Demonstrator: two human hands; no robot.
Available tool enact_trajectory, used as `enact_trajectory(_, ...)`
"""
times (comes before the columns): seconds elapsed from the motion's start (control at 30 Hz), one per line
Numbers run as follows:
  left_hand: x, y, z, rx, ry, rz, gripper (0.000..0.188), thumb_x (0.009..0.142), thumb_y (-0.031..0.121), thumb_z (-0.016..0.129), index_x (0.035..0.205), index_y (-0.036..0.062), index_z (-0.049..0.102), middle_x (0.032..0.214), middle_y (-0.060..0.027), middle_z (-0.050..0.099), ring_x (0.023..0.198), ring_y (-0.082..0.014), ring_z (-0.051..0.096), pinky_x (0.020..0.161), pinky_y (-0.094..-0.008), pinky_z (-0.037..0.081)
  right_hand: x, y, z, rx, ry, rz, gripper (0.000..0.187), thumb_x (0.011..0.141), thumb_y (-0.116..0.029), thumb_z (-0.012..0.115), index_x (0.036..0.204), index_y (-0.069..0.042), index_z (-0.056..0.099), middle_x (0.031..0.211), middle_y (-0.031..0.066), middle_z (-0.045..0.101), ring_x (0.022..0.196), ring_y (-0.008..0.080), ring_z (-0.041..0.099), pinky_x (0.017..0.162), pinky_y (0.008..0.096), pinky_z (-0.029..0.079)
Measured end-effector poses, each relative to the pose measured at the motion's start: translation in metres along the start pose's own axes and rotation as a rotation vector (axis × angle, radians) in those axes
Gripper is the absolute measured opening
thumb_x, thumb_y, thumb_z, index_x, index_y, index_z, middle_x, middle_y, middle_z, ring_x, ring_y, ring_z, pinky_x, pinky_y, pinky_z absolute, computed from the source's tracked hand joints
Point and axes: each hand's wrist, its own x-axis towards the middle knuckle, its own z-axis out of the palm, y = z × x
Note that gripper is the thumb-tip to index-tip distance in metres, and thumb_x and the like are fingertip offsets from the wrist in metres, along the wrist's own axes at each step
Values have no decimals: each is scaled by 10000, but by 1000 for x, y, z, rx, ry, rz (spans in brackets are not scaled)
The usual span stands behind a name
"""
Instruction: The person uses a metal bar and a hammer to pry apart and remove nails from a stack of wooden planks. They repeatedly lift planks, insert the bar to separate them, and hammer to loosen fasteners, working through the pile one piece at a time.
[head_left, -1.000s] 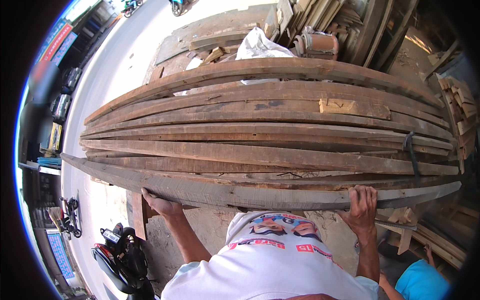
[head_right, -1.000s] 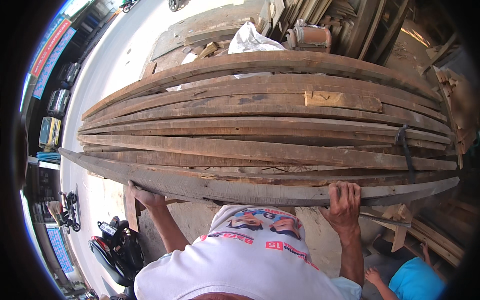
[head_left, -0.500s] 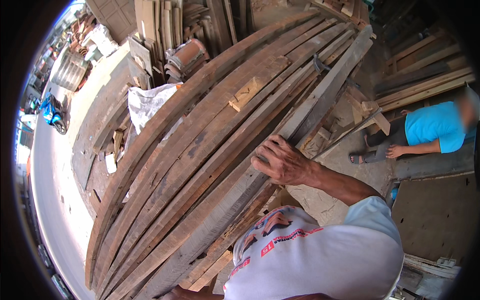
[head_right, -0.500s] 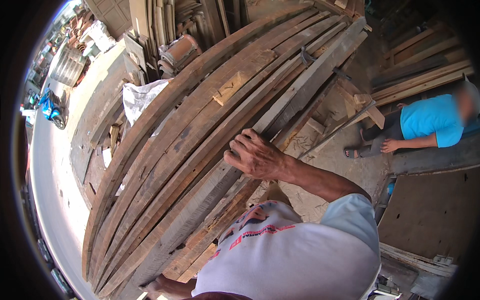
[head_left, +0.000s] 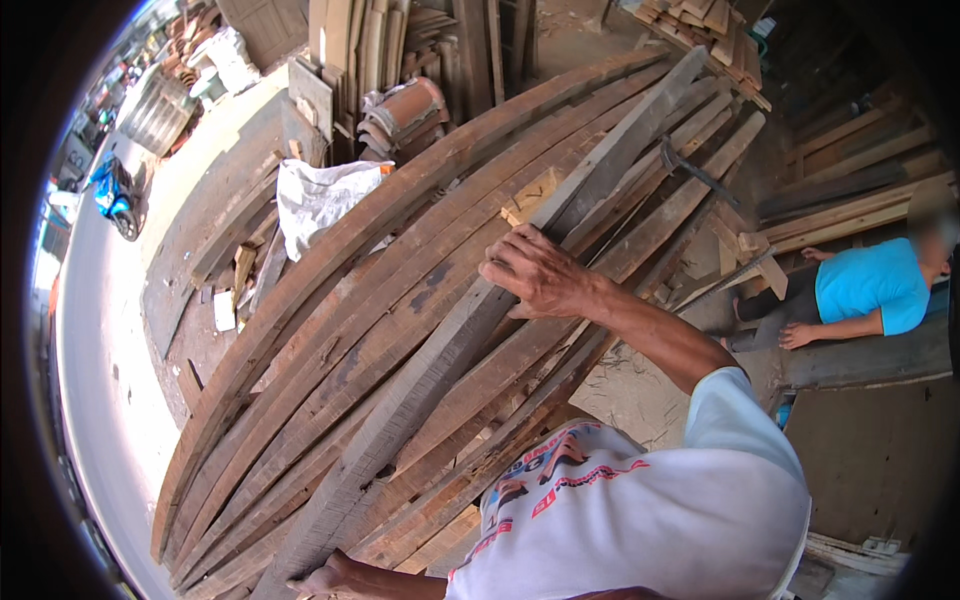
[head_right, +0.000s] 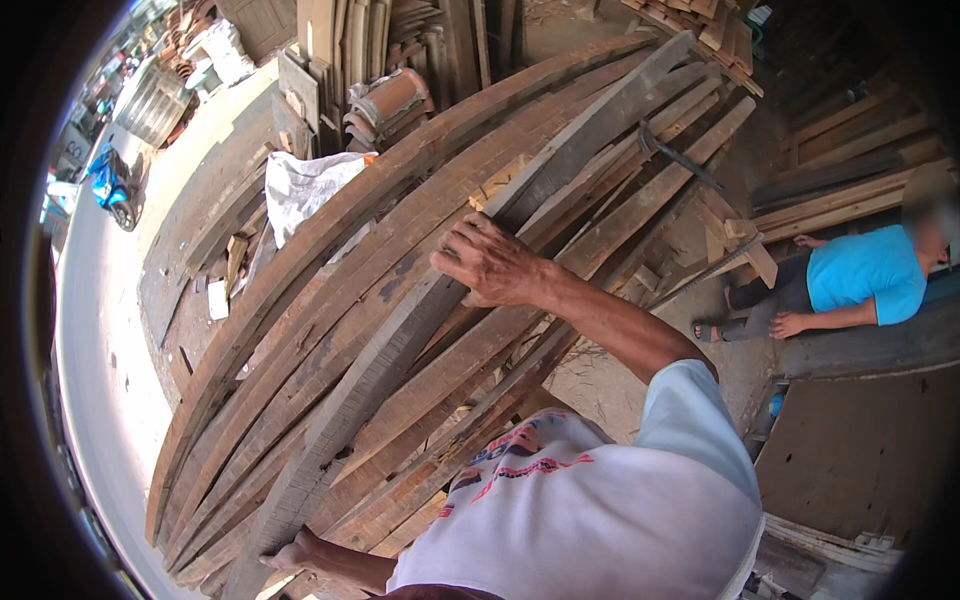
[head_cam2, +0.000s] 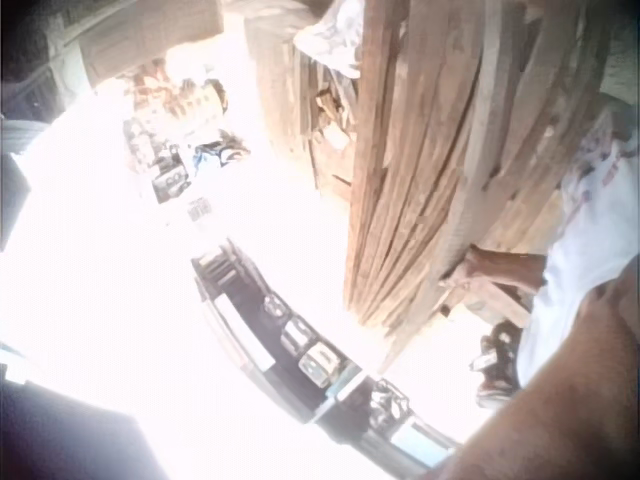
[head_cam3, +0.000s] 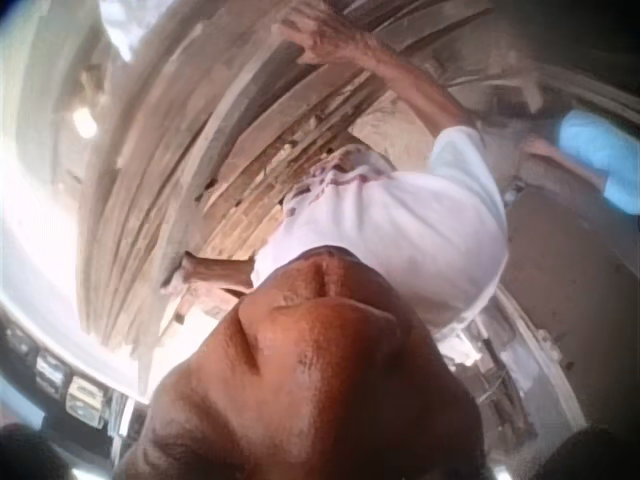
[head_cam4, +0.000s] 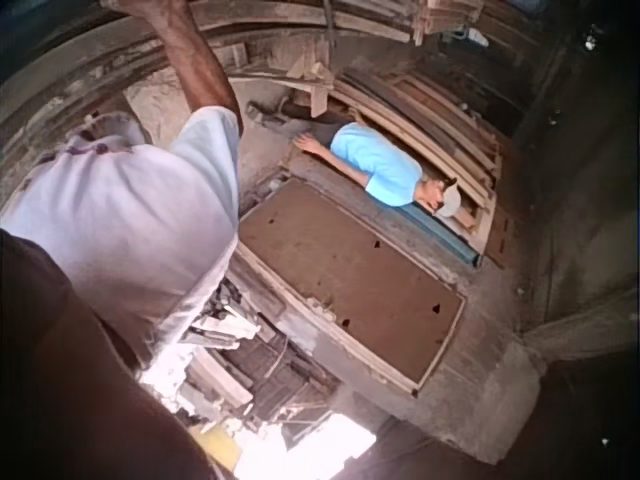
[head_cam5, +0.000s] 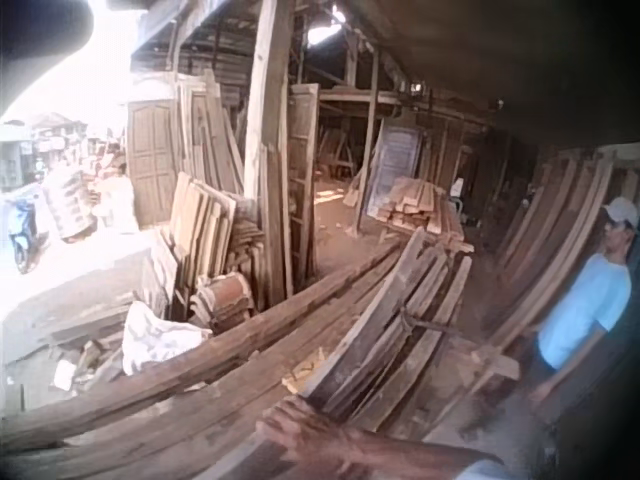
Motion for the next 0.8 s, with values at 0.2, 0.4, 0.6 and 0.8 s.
enact_trajectory(0.2, -29, -15, 42, -3, -81, -41, 610, 1095, 469, 381, 1538, 49, 378, 1549, -158, 434, 1407, -357, 438, 1187, -552, 360, 25, 34, 22, 169, -62, 49, 769, 523, -85, 910, 1220, -48, 589, 1169, 165, 627, 1138, 387, 598, 1040, 541, 438)
enact_trajectory(0.4, -42, -33, 90, -49, -78, -32, 562, 1103, 475, 371, 1478, 63, 442, 1407, -137, 547, 1281, -334, 536, 1123, -514, 425, 60, 65, 47, 231, -206, -30, 797, 505, -96, 902, 1226, -19, 571, 1181, 198, 628, 1127, 403, 601, 1033, 529, 447)
enact_trajectory(0.6, -24, -77, 136, -85, -156, -130, 583, 1103, 493, 385, 1477, 50, 445, 1438, -131, 542, 1311, -328, 529, 1158, -498, 394, 85, 101, 68, 251, -265, -28, 737, 563, -75, 864, 1231, 3, 560, 1161, 213, 620, 1111, 422, 596, 1014, 523, 449)
enact_trajectory(0.8, -4, -117, 176, -123, -215, -184, 661, 1097, 523, 391, 1496, -4, 412, 1495, -146, 491, 1351, -334, 499, 1179, -494, 378, 107, 118, 82, 267, -271, 24, 693, 625, -106, 894, 1222, 5, 560, 1120, 211, 623, 1094, 429, 595, 990, 512, 453)
